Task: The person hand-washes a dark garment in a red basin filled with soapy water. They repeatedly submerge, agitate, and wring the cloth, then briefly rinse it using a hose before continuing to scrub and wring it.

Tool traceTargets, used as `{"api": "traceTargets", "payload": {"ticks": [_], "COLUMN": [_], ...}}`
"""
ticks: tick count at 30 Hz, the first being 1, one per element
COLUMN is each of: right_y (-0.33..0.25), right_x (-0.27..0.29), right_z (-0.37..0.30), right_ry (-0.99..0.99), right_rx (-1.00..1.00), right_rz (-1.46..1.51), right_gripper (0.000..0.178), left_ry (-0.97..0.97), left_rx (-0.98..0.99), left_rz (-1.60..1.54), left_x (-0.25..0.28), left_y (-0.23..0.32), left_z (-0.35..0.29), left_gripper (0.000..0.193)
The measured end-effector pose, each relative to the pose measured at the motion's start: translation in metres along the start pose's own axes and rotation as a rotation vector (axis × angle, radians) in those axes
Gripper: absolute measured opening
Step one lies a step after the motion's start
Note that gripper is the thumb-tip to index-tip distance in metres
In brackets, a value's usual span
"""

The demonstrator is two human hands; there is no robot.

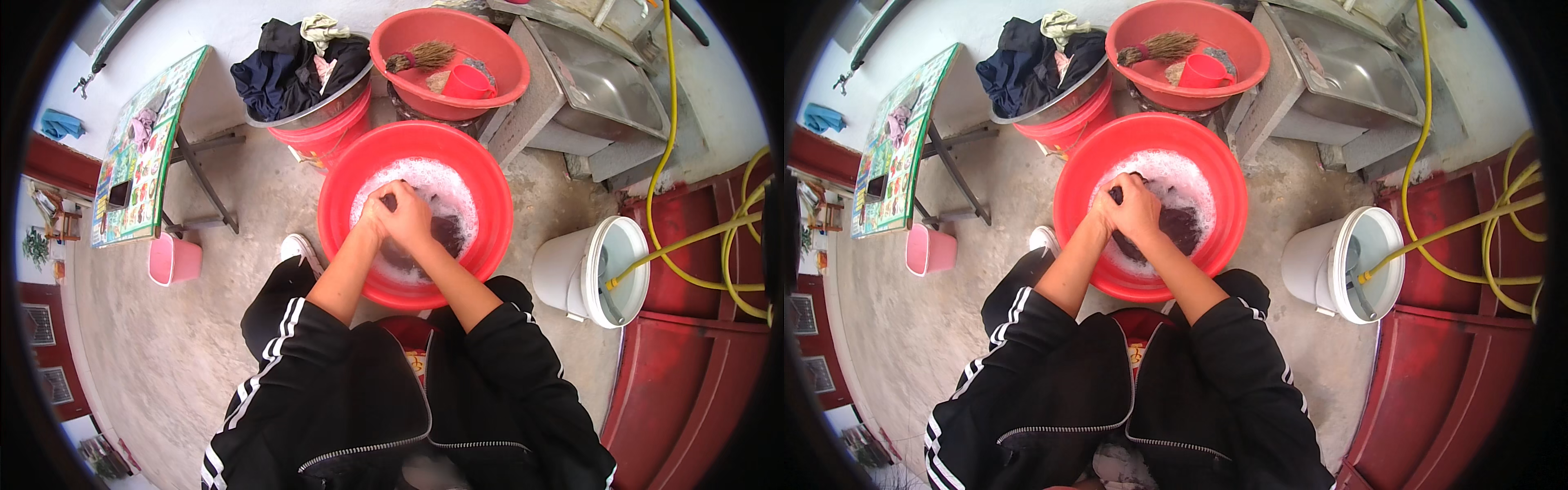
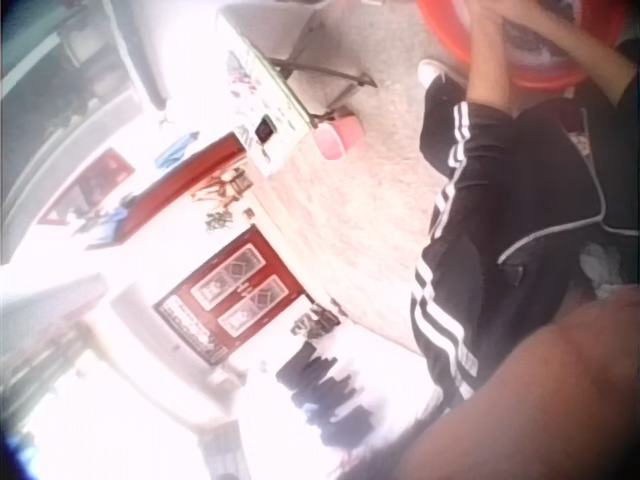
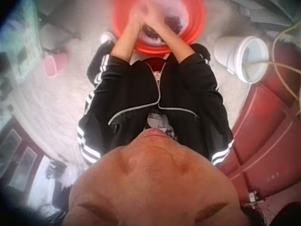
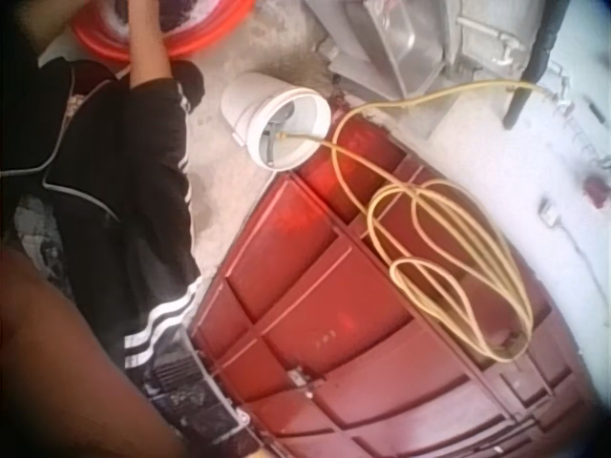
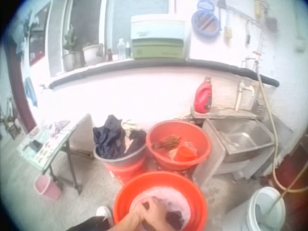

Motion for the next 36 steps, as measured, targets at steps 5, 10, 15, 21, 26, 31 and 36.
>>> {"api": "traceTargets", "payload": {"ticks": [5, 10, 15, 21, 26, 31, 36], "right_y": [0.013, 0.018, 0.016, 0.011, 0.044, 0.093, 0.097], "right_x": [-0.013, -0.01, -0.008, -0.006, 0.017, 0.013, 0.034], "right_z": [-0.01, -0.003, -0.002, 0.005, 0.042, 0.066, 0.063], "right_ry": [0.19, 0.243, 0.216, 0.0, -0.029, -0.059, -0.163], "right_rx": [0.159, 0.209, 0.256, 0.066, -0.296, -0.212, -0.27], "right_rz": [-0.086, -0.222, -0.194, -0.247, -0.19, 0.429, -0.048], "right_gripper": [0.018, 0.015, 0.017, 0.032, 0.045, 0.043, 0.049], "left_ry": [0.151, 0.494, 0.631, 0.78, 0.915, 0.855, 0.505], "left_rx": [-0.025, -0.031, -0.131, -0.264, -0.352, -0.11, -0.869], "left_rz": [-0.015, -0.033, 0.04, 0.184, 0.554, 2.094, 2.683], "left_x": [0.001, -0.01, -0.006, 0.022, -0.009, -0.005, -0.022], "left_y": [-0.009, -0.02, -0.026, -0.026, 0.024, 0.037, 0.021], "left_z": [-0.006, 0.001, 0.004, 0.008, -0.022, -0.035, -0.048], "left_gripper": [0.028, 0.03, 0.032, 0.034, 0.036, 0.047, 0.052]}}
Point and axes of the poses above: each hand's wrist, its own z-axis towards the middle knuckle, its own x-axis out of the back of the hand, y = z × x, the point moved 1 cm from there along z, towards the middle knuckle, and after that the axes turned 8 degrees about y, right-handed, at the moved point
